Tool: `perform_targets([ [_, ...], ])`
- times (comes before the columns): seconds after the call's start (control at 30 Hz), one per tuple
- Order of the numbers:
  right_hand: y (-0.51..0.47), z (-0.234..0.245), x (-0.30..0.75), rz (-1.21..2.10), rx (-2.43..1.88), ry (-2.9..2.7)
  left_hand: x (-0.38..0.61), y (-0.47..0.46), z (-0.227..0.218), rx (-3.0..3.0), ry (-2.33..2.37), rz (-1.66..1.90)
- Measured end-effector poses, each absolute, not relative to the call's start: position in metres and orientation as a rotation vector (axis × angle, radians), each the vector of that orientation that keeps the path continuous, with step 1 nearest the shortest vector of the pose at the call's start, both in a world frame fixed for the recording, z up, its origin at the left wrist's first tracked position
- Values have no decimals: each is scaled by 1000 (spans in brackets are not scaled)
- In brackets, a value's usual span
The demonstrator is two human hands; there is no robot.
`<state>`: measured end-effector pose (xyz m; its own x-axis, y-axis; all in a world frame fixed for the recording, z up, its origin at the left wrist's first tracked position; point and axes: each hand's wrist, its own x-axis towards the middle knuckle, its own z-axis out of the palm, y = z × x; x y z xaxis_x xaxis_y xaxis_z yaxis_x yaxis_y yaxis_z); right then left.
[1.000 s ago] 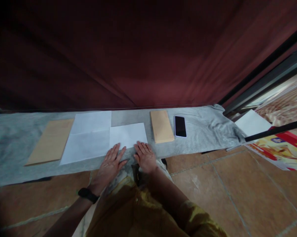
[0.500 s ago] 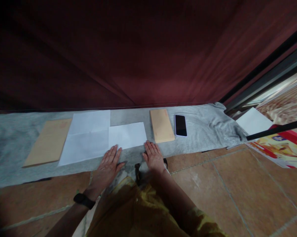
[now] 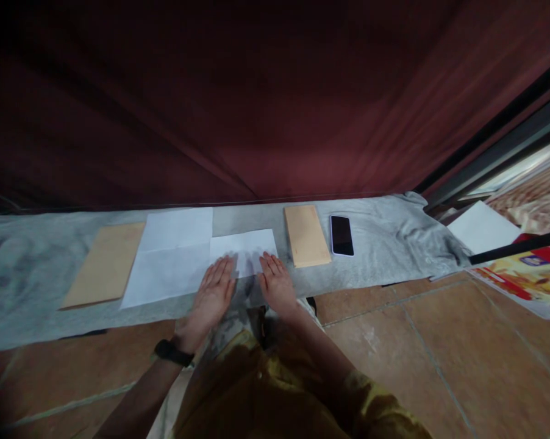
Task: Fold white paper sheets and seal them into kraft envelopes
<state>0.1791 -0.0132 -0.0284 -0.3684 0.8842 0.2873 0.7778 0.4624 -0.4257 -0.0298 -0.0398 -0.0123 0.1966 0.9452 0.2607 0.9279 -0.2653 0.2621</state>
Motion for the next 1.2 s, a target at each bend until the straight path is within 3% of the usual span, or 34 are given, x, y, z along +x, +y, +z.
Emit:
perform_targets([
  [0.17,17,-25,149,297,-1395,-2256,-26,-4,-21,2313,1920,620],
  [0.4,34,-48,157,196,-1679,-1970,-56,-14,-41,1952,2372,730],
  [0.77,61,-56,152,300,-1849,-1794,-66,6,-43,1776,2315,741],
  [1.2,67,-63,158,637,-1546,-1457,-59,5,-19,1442,2217,878],
])
